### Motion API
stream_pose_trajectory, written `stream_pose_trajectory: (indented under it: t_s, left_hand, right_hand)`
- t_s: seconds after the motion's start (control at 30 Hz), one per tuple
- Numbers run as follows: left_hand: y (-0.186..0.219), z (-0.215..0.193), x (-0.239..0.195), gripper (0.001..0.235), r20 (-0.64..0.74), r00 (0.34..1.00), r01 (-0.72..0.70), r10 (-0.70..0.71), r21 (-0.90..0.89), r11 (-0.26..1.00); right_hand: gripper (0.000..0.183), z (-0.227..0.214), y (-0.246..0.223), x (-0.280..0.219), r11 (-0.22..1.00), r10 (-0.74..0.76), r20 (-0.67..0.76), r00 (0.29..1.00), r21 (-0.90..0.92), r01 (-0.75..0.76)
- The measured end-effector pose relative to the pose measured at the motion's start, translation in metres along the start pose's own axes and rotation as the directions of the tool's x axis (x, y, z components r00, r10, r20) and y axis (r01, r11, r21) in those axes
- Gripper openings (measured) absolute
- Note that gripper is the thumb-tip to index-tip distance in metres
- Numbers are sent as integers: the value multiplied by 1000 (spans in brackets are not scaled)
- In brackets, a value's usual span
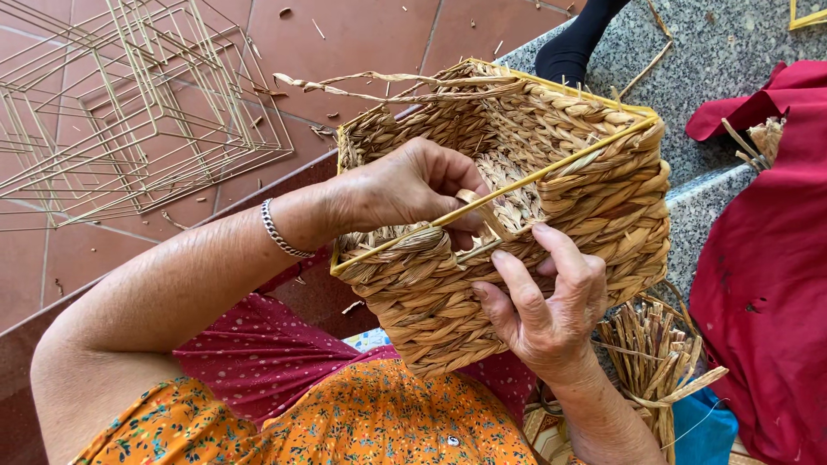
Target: The person weaves a rectangular basket using dried palm leaves, interlacing strands through the existing weave and trimming excess with scissors. The basket is held on the lap and rotated as needed.
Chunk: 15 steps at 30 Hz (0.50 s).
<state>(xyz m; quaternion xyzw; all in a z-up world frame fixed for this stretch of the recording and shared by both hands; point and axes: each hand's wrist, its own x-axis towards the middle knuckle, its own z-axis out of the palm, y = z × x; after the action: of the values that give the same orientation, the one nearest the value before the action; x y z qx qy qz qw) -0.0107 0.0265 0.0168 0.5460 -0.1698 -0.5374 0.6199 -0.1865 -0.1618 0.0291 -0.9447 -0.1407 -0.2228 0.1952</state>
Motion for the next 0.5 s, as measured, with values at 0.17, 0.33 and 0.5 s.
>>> stream_pose_trajectory:
  t_s: [0.17,0.33,0.5]
  left_hand:
    - [-7,-3,4,17,45,999,6,-5,-21,1000]
    - [-8,-6,8,17,97,995,-13,18,-55,998]
    - [-6,-4,12,18,115,993,14,-13,-9,1000]
  right_hand:
    - [39,0,-1,0,1000,2,-5,1000,6,-2]
    - [39,1,0,0,1000,2,-8,1000,6,-1]
    - [39,1,0,0,1000,3,-11,1000,5,-2]
